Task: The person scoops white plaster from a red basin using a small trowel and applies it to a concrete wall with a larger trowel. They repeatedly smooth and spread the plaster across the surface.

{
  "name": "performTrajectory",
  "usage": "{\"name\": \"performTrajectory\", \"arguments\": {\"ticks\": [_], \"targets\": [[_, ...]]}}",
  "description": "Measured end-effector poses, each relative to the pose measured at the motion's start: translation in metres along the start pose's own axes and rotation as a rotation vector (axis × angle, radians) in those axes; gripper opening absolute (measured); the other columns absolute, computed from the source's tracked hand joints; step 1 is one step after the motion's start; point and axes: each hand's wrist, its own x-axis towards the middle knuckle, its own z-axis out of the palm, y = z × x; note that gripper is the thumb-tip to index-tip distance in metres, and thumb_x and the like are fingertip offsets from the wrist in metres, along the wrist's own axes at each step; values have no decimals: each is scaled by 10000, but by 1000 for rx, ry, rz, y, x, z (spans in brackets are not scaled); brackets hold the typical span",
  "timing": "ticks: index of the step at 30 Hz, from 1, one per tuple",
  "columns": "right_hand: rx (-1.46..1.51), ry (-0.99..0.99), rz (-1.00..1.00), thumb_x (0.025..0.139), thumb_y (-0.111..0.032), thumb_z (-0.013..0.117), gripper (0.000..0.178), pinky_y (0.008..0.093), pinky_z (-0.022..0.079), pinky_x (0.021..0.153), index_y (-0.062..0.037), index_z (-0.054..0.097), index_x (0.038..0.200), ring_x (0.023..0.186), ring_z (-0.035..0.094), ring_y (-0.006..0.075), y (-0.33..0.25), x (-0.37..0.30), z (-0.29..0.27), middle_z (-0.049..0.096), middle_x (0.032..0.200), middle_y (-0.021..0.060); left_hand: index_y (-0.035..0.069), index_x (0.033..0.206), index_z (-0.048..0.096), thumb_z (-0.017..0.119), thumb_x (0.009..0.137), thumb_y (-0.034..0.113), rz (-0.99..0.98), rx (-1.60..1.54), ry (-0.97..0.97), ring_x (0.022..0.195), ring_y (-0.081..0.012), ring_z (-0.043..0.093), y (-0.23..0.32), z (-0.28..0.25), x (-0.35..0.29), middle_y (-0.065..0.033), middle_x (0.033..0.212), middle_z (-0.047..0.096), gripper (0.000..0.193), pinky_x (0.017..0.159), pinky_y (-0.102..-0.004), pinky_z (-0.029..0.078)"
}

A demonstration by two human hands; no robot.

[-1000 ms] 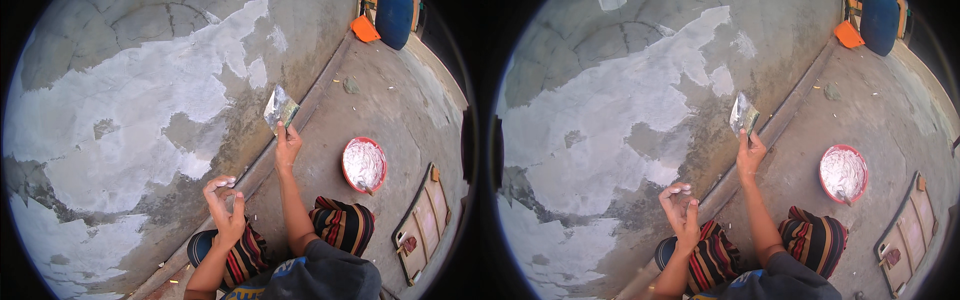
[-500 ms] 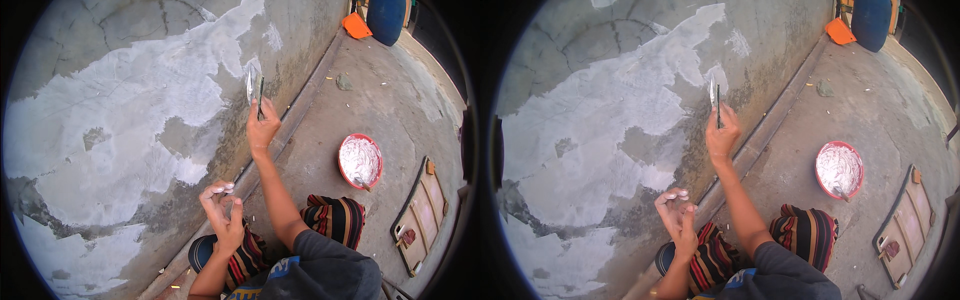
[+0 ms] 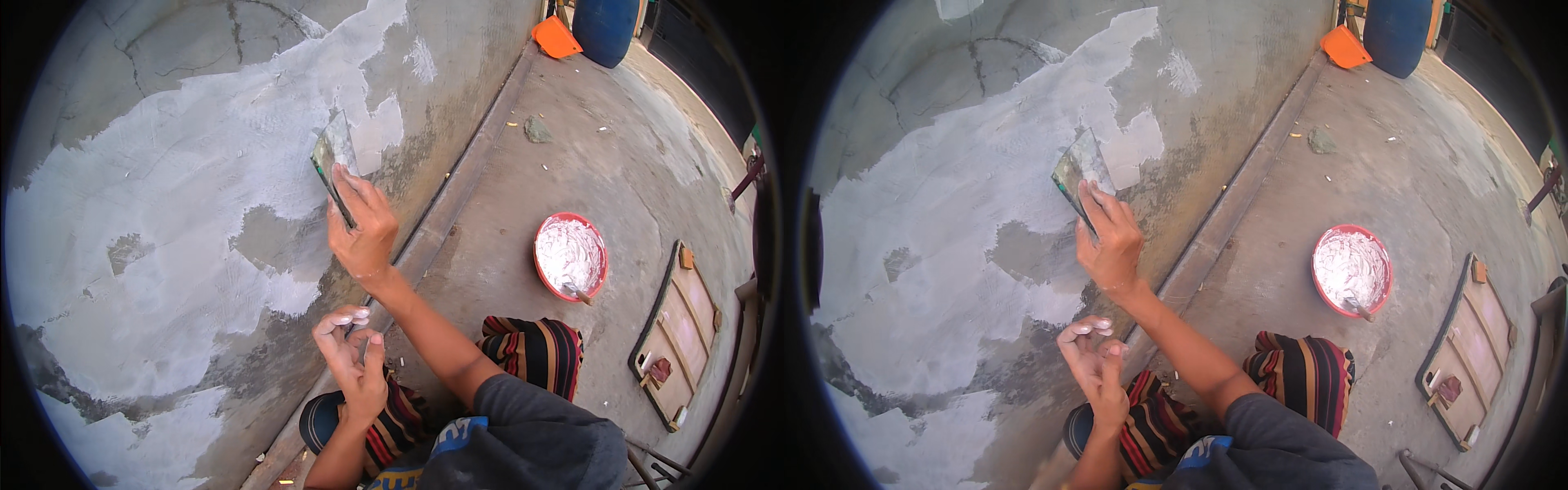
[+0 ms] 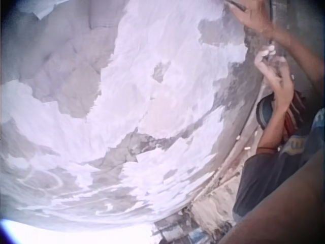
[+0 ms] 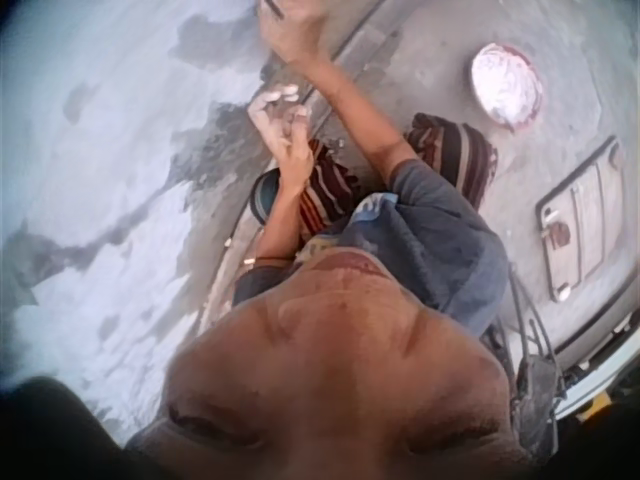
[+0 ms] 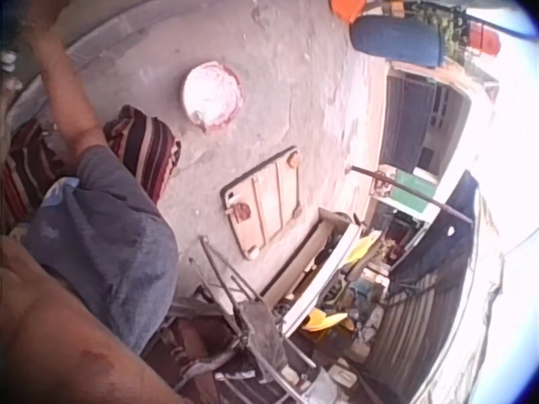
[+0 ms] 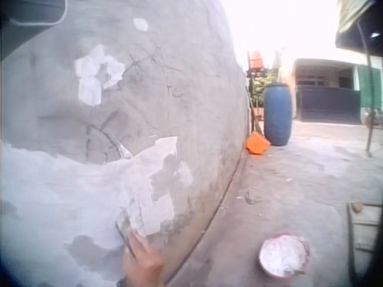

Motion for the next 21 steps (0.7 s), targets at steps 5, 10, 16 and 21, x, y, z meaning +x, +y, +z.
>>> {"name": "performTrajectory", "arguments": {"ticks": [5,10,16,21], "targets": [[158,-98,-22,824,-3,666,358,304,498,729,-24,672,1181,796,646,221,13,2,-40,707,941,147,61,1222,362,582,862,-32,-13,38,-35,1083,-191,486,-3,13,2,-133,1189,468,432,824,-290,448],[204,79,459,903,-48,618,249,318,511,731,18,680,1134,824,681,236,67,19,-57,718,987,175,71,1209,367,570,860,-50,16,63,-28,1092,-193,490,3,21,-3,-135,1188,474,422,811,-289,453],[180,53,339,883,-7,597,330,320,527,748,8,643,1210,939,702,281,70,18,-24,689,1101,201,66,1213,363,567,863,-55,22,81,-26,1095,-197,492,6,19,-6,-144,1190,474,423,808,-292,454],[167,12,162,824,25,609,430,355,520,831,-18,618,1252,1017,671,335,36,4,-13,658,1182,188,59,1219,357,568,862,-60,28,70,-30,1095,-200,492,7,15,-8,-149,1197,471,431,806,-294,456]]}}
